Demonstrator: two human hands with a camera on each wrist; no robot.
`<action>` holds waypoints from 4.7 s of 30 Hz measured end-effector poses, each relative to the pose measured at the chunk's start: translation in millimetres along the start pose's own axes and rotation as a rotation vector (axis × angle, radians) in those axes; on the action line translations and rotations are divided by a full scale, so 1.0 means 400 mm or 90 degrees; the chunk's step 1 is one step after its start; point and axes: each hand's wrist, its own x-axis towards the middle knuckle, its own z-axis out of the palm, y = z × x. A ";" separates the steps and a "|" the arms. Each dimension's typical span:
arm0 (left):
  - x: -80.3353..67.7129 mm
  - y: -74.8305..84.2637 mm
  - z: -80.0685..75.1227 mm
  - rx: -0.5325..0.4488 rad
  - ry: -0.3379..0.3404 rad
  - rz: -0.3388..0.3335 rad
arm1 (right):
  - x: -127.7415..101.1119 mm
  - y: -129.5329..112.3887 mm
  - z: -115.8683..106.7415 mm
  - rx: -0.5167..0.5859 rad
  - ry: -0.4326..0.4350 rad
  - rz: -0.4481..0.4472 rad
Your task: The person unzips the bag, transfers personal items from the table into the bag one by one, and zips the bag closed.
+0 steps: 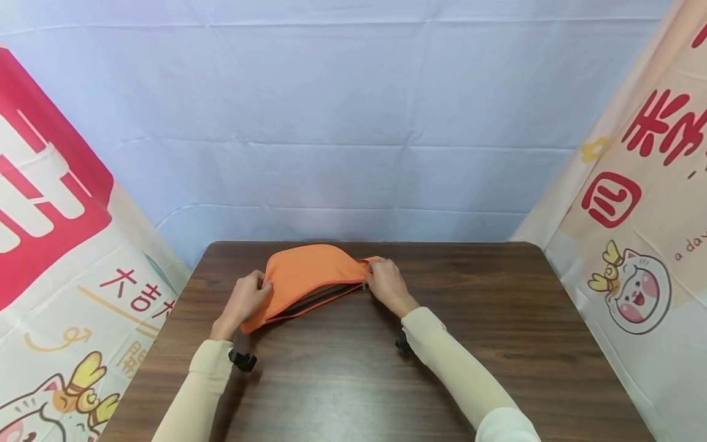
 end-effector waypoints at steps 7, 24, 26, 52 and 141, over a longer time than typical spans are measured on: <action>0.033 0.034 0.026 -0.002 -0.018 0.014 | -0.060 0.023 -0.031 -0.026 0.034 0.004; 0.106 0.090 0.092 0.000 -0.032 0.078 | -0.188 0.042 -0.079 -0.075 0.068 0.072; 0.112 0.096 0.097 0.006 -0.032 0.081 | -0.199 0.042 -0.083 -0.071 0.073 0.076; 0.095 0.164 0.103 0.054 0.048 0.167 | -0.212 0.027 -0.098 -0.016 0.100 0.041; -0.030 0.442 0.453 0.465 -0.009 0.399 | -0.209 0.045 -0.122 0.041 -0.003 0.132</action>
